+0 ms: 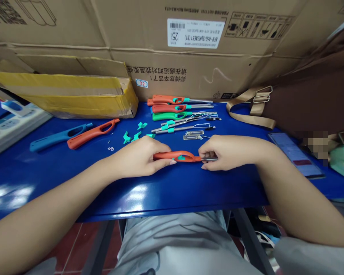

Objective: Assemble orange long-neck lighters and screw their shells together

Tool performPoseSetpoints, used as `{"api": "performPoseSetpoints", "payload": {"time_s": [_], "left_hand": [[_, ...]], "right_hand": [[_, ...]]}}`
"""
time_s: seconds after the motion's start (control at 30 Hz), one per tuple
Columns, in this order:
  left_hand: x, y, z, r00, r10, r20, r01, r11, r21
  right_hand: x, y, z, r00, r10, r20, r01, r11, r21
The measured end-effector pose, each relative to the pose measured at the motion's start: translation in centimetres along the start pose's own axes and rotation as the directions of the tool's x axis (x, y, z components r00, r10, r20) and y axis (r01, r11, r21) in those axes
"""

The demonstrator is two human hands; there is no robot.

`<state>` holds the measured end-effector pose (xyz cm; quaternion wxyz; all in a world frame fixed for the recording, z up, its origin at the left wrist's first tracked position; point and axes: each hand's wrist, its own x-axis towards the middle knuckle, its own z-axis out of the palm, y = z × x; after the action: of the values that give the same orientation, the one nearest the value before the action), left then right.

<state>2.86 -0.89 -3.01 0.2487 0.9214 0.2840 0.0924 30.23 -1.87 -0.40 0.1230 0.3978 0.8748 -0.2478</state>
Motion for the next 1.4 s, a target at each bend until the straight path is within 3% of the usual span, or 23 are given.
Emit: {"api": "performPoseSetpoints", "payload": {"time_s": [0.3, 0.63, 0.77, 0.93, 1.1, 1.27, 1.4], "left_hand": [[-1.2, -0.3, -2.6, 0.992, -0.123, 0.009, 0.119, 0.975, 0.185], [-0.8, -0.1, -2.5, 0.974, -0.173, 0.146, 0.128, 0.953, 0.274], [-1.1, -0.7, -3.6, 0.976, -0.211, 0.048, 0.188, 0.937, 0.295], [-1.7, -2.1, -4.7, 0.935, -0.29, -0.203, 0.354, 0.767, 0.535], [-2.3, -3.2, -4.9, 0.913, -0.348, -0.212, 0.406, 0.74, 0.537], [-2.6, -3.9, -4.5, 0.937, -0.325, -0.129, 0.345, 0.795, 0.499], [-2.5, -4.7, -4.1, 0.934, -0.323, -0.15, 0.354, 0.794, 0.495]], "right_hand": [[-1.2, 2.3, -1.0, 0.988, 0.152, 0.015, -0.152, 0.988, 0.025], [-1.0, 2.3, -0.8, 0.979, 0.196, 0.062, -0.197, 0.98, 0.016], [-1.2, 2.5, -1.1, 0.969, 0.242, 0.06, -0.243, 0.97, 0.016], [-1.5, 2.8, -1.4, 0.969, 0.246, 0.025, -0.247, 0.959, 0.138], [-1.1, 2.5, -1.2, 0.976, 0.217, -0.024, -0.212, 0.968, 0.132], [-0.9, 1.8, -0.9, 0.985, 0.163, -0.063, -0.157, 0.983, 0.09], [-0.6, 1.6, -0.8, 0.985, 0.133, -0.111, -0.127, 0.99, 0.059]]}}
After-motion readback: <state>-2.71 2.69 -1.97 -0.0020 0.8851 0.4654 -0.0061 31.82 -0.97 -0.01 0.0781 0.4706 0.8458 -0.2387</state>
